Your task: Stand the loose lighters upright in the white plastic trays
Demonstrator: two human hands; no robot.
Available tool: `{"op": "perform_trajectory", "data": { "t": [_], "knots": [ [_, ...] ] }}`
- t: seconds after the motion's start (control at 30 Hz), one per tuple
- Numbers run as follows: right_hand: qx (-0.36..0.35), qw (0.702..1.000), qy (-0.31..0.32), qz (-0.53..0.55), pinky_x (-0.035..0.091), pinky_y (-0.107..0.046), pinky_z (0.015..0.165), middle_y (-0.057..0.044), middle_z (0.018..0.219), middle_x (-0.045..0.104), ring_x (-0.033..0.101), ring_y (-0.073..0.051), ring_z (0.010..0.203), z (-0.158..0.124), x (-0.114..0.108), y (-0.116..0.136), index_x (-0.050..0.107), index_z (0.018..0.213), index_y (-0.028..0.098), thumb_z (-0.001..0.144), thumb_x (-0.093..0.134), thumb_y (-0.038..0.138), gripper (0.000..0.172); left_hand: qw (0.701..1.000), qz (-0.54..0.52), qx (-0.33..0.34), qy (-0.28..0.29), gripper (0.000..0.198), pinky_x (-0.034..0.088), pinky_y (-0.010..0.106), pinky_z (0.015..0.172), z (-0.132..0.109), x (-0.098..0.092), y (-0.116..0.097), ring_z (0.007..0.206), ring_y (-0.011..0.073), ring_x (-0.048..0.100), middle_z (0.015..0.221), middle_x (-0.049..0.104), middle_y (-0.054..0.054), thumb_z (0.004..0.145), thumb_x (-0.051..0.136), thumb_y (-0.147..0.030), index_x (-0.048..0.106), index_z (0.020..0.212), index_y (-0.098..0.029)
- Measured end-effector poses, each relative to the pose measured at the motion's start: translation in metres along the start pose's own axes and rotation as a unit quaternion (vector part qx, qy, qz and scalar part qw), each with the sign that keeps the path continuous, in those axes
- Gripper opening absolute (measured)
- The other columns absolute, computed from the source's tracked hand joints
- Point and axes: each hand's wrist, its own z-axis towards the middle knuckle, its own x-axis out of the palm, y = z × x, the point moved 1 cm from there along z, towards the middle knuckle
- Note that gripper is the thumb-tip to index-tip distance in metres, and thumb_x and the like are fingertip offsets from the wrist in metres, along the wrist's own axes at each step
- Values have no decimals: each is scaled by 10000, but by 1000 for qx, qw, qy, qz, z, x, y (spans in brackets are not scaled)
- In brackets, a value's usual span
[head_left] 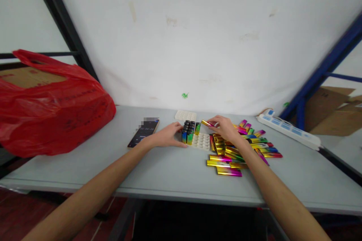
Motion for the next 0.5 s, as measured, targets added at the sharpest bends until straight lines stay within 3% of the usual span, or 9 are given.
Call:
{"op": "perform_trajectory", "data": {
  "t": [0.5],
  "knots": [
    [-1,1000,-27,-6,586,-329,800,-94,1008,737,701,-192,829,0,-2,-1,768,1067,174,897,711,154,180,1000,13,-2,3,733,483,428,1019,0,0,0,1164,357,598,1233,638,148,705,778,-712,657,1172,-160]
  ]
}}
